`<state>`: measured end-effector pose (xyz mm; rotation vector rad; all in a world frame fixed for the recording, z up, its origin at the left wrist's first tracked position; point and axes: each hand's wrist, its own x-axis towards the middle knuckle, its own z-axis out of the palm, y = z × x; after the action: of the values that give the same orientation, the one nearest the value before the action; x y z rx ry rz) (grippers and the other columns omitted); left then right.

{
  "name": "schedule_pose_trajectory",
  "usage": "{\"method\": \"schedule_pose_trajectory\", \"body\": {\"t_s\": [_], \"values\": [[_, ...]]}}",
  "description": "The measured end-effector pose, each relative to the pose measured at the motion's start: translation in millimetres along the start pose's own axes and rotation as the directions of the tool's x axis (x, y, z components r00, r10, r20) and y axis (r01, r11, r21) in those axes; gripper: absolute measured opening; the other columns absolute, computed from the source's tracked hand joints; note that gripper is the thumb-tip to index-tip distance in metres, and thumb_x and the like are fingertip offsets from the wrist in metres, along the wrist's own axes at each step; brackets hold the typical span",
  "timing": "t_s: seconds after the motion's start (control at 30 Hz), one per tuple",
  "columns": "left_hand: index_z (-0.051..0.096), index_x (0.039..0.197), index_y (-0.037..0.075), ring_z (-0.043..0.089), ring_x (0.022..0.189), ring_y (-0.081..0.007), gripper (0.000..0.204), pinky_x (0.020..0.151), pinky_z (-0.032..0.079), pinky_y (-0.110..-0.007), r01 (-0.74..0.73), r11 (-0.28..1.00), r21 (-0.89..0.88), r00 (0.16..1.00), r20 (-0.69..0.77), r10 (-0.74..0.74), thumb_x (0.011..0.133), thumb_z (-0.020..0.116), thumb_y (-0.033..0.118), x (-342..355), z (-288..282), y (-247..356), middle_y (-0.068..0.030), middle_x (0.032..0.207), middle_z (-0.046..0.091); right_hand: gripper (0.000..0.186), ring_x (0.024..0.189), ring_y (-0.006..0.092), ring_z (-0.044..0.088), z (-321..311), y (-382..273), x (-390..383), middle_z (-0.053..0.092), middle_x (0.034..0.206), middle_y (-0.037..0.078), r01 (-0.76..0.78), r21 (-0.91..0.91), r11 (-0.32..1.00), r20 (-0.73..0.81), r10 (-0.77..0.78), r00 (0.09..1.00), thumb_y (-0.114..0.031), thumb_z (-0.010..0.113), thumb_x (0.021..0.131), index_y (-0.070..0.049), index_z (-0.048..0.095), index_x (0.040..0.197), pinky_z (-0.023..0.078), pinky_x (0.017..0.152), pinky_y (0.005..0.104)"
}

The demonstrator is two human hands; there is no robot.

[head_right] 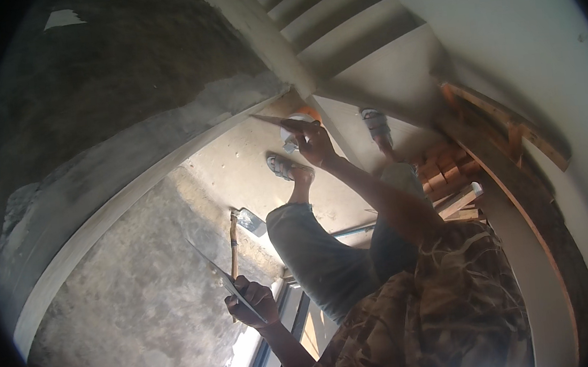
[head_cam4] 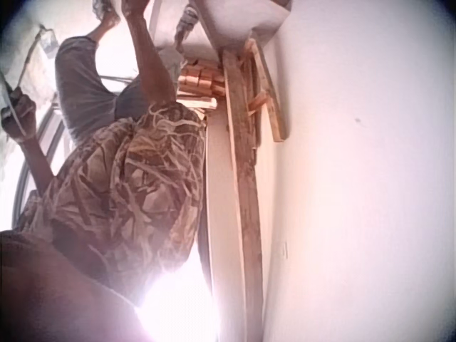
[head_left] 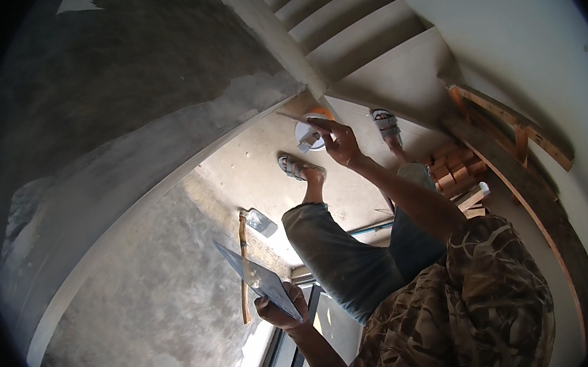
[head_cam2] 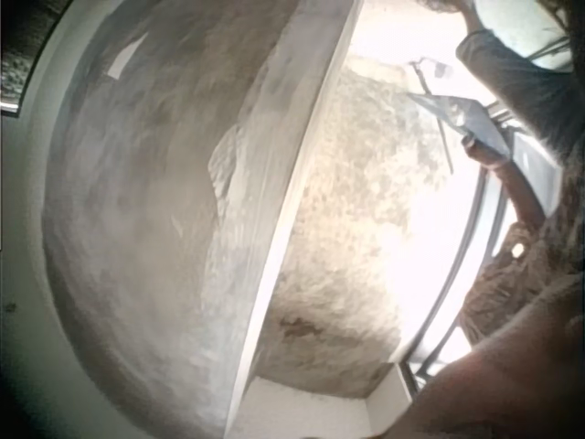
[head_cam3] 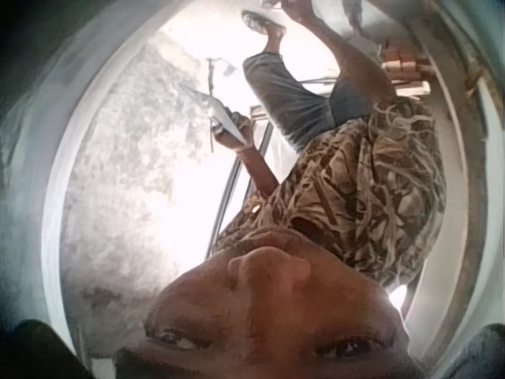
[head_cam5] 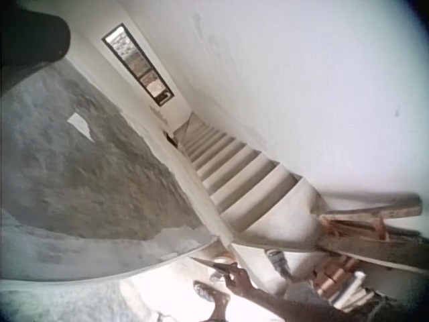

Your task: The person applies white plaster to a concrete wall using a pink trowel and a blue hawk. They repeatedly scoop plaster from the hawk and spread it onto the wall surface, smoothing the material with the trowel. The person works on a vertical wall section adjacent to a staircase.

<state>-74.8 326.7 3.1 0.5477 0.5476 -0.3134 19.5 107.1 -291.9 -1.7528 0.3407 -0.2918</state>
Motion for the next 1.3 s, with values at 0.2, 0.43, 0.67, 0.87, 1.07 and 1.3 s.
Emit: {"method": "schedule_pose_trajectory", "body": {"t_s": [0.2, 0.43, 0.67, 0.87, 1.07, 1.3], "values": [[0.057, 0.119, 0.0, 0.06, 0.07, -0.0147, 0.04, 0.059, 0.049, -0.026, 0.035, 0.999, -0.026, 0.999, 0.003, -0.035, 0.081, 0.053, 0.01, 4.6, -3.1, 0.1, -0.0123, 0.104, 0.064, 0.031, 0.087, 0.0357, 0.067, 14.7, 74.9, 91.6, 0.068, 0.093, 0.023, -0.397, -0.171, 0.902, 0.05, 0.411, 0.91, -0.021, 0.057, 0.085, 0.0, 0.062, 0.108, 0.05, 0.076, 0.0434], [0.059, 0.115, -0.001, 0.054, 0.063, -0.0112, 0.037, 0.058, 0.047, -0.024, 0.058, 0.997, -0.041, 0.998, -0.029, -0.06, 0.08, 0.055, 0.01, 9.9, -5.6, 2.4, -0.0109, 0.098, 0.064, 0.039, 0.1, 0.0345, 0.065, 58.0, 107.4, 152.5, 0.068, 0.102, 0.021, -0.608, -0.148, 0.78, 0.276, 0.623, 0.732, -0.026, 0.051, 0.084, -0.007, 0.065, 0.115, 0.048, 0.089, 0.0416], [0.059, 0.111, -0.001, 0.051, 0.062, -0.01, 0.032, 0.056, 0.046, -0.022, 0.042, 0.998, -0.052, 0.996, -0.075, -0.046, 0.081, 0.056, 0.01, 14.5, -9.7, 9.3, -0.0093, 0.093, 0.063, 0.035, 0.095, 0.0334, 0.066, 42.4, 11.0, 155.9, 0.069, 0.096, 0.022, -0.582, 0.027, 0.812, 0.325, 0.544, 0.774, -0.024, 0.054, 0.084, -0.001, 0.065, 0.108, 0.047, 0.088, 0.0394], [0.059, 0.108, -0.002, 0.053, 0.064, -0.0104, 0.028, 0.058, 0.046, -0.023, 0.048, 0.997, -0.057, 0.998, -0.034, -0.05, 0.082, 0.056, 0.01, 14.3, -1.5, 7.5, -0.0084, 0.093, 0.062, 0.035, 0.086, 0.0272, 0.065, -5.8, -126.8, 152.7, 0.068, 0.095, 0.019, -0.371, 0.041, 0.928, 0.373, 0.33, 0.867, -0.021, 0.06, 0.087, 0.004, 0.062, 0.111, 0.048, 0.08, 0.038], [0.058, 0.121, 0.001, 0.052, 0.064, -0.0105, 0.039, 0.059, 0.046, -0.025, 0.02, 0.999, -0.025, 0.998, 0.057, -0.018, 0.083, 0.055, 0.012, 8.3, 19.3, 10.8, -0.0085, 0.1, 0.063, 0.027, 0.086, 0.0109, 0.055, -59.1, -132.1, 102.9, 0.062, 0.092, 0.005, -0.422, 0.483, 0.767, 0.153, 0.401, 0.903, -0.019, 0.061, 0.091, -0.001, 0.059, 0.112, 0.046, 0.08, 0.0308], [0.054, 0.093, 0.001, 0.05, 0.061, -0.0091, 0.018, 0.057, 0.044, -0.024, -0.09, 0.993, 0.074, 0.995, -0.044, 0.094, 0.08, 0.057, 0.013, -18.4, 44.1, -5.0, -0.0021, 0.079, 0.054, 0.038, 0.101, 0.0151, 0.056, -22.9, -62.2, -35.2, 0.056, 0.113, 0.005, -0.523, 0.832, 0.183, 0.259, 0.706, 0.659, -0.013, 0.058, 0.092, -0.004, 0.047, 0.128, 0.046, 0.088, 0.0311]]}}
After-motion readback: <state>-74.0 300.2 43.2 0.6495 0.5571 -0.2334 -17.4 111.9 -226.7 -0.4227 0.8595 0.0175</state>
